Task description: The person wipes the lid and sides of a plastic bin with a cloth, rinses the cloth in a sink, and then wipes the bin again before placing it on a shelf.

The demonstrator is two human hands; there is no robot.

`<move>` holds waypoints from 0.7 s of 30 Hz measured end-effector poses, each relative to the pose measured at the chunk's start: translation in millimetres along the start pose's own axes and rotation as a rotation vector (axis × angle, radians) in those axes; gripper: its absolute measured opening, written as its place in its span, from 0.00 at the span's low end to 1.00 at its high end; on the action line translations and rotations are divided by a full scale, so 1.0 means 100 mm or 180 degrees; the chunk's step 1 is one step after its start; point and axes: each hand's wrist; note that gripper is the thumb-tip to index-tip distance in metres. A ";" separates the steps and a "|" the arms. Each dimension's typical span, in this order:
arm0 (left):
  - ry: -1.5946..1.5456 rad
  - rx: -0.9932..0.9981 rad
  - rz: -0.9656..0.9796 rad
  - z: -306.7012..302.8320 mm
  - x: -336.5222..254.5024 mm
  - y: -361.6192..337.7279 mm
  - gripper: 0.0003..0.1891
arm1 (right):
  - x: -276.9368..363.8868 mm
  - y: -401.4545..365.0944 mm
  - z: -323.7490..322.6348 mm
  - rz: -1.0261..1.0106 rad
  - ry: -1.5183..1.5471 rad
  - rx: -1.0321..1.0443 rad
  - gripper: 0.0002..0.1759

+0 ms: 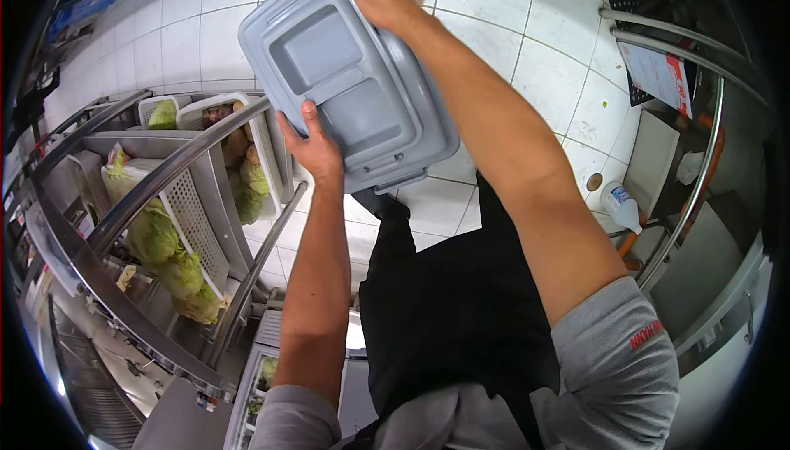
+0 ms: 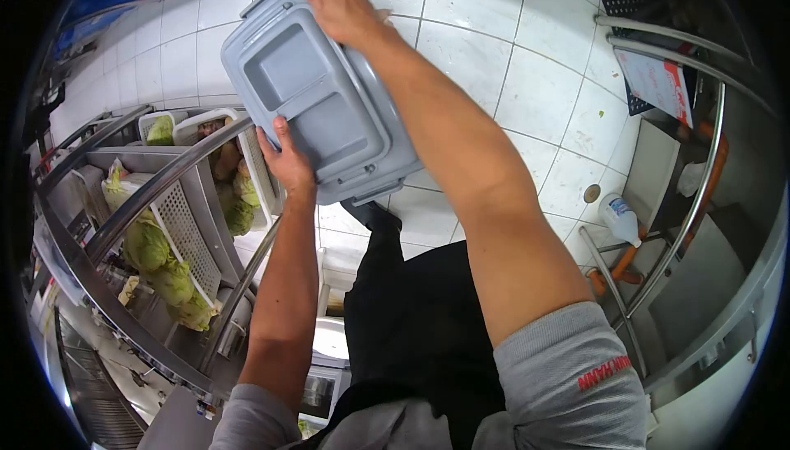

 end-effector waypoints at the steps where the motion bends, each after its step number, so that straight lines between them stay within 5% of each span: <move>1: -0.0189 -0.0084 -0.0080 0.05 -0.02 -0.04 0.53 | 0.14 -0.09 -0.02 0.0106 0.0174 -0.0085 0.27; 6: 0.0010 -0.0616 -0.0487 0.25 -0.21 -0.27 0.52 | 0.83 -1.50 -0.24 0.0640 0.0262 -0.0132 0.30; 12: 0.0238 -0.0246 -0.0181 0.16 -0.30 -0.23 0.50 | 0.74 -2.86 -0.81 0.0846 -0.0438 0.0681 0.29; 15: 0.1434 0.0115 0.2225 -0.10 -0.83 0.01 0.42 | 0.59 -2.46 -0.86 0.0803 -0.0716 0.0842 0.27; 18: 0.1998 0.1348 0.3105 -0.02 -1.03 0.40 0.34 | 0.30 -1.67 -0.72 0.0727 -0.0737 0.0924 0.26; 21: 0.2632 0.1375 0.2875 0.16 -1.00 0.42 0.26 | 0.01 -0.69 -0.38 0.0022 -0.0830 0.0511 0.26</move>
Point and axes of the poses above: each hand's wrist, its own y-axis towards the middle knuckle, its own z-axis out of the palm, x = y × z, and after that the axes turned 2 degrees about y, right-handed
